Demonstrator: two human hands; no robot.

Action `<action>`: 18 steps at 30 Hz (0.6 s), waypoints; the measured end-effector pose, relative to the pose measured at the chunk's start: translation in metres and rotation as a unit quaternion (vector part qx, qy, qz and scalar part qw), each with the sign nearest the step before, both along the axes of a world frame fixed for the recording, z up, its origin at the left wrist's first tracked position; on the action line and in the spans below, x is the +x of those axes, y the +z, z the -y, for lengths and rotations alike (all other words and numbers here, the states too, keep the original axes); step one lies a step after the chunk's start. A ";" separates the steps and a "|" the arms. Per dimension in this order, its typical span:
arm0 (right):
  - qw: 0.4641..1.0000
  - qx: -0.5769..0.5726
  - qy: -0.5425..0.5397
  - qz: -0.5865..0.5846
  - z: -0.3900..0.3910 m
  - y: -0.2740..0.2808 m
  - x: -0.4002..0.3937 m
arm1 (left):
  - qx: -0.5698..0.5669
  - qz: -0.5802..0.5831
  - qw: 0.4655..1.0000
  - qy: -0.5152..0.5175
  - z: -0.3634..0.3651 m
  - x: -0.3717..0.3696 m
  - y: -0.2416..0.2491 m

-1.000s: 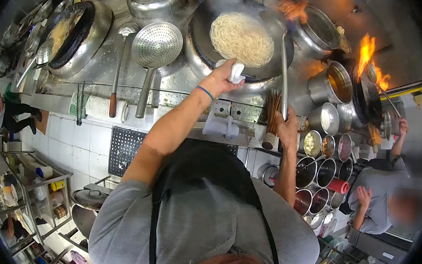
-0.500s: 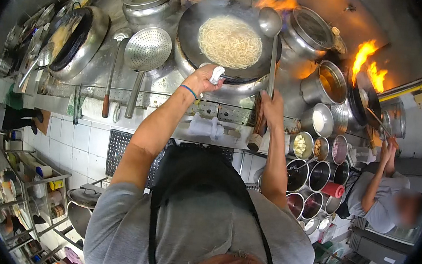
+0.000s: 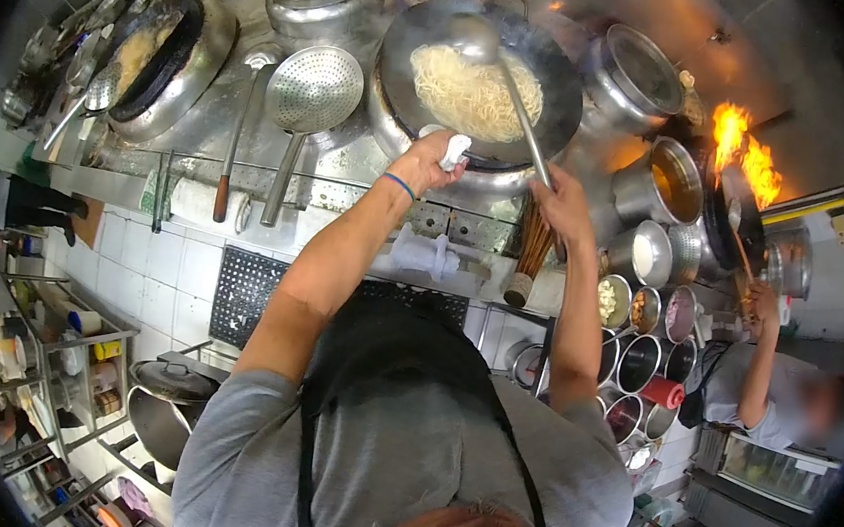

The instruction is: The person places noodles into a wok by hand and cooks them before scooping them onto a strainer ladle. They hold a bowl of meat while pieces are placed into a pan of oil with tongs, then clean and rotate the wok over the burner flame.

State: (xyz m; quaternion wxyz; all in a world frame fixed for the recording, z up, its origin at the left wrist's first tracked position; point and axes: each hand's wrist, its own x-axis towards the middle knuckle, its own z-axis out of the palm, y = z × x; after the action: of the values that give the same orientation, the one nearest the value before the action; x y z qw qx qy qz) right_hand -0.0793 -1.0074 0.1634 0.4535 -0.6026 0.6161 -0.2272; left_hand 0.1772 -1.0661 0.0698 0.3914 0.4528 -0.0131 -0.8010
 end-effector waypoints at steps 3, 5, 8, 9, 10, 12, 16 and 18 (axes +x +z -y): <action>0.977 -0.203 -0.064 -0.012 -0.005 -0.049 -0.018 | 0.009 -0.027 0.999 0.028 -0.014 -0.004 0.027; 0.964 -0.225 -0.081 -0.112 -0.022 -0.033 0.000 | 0.007 -0.041 0.998 0.048 -0.015 -0.007 0.030; 0.948 -0.256 -0.070 -0.177 -0.041 -0.055 0.003 | 0.038 -0.049 0.998 0.028 -0.007 -0.005 0.043; 0.945 -0.263 -0.057 -0.185 -0.047 -0.066 0.001 | 0.068 -0.068 0.995 0.035 -0.002 -0.002 0.047; 0.975 -0.179 -0.070 -0.114 -0.059 -0.047 0.009 | 0.043 -0.070 0.997 0.018 0.001 -0.002 0.042; 0.996 0.003 -0.085 0.030 -0.084 -0.011 0.022 | -0.003 -0.073 0.997 -0.009 0.004 -0.004 0.023; 0.980 -0.119 -0.149 0.047 -0.099 -0.040 0.024 | 0.001 -0.047 0.999 -0.027 0.010 -0.007 0.002; 0.975 -0.138 -0.170 0.030 -0.095 -0.067 0.027 | -0.020 -0.021 0.999 -0.037 0.006 -0.006 0.003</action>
State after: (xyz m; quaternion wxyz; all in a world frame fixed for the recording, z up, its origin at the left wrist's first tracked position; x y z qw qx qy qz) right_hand -0.0521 -0.9122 0.0964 0.3387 -0.5393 0.6582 -0.4015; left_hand 0.1712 -1.0720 0.0724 0.3711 0.4273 -0.0378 -0.8236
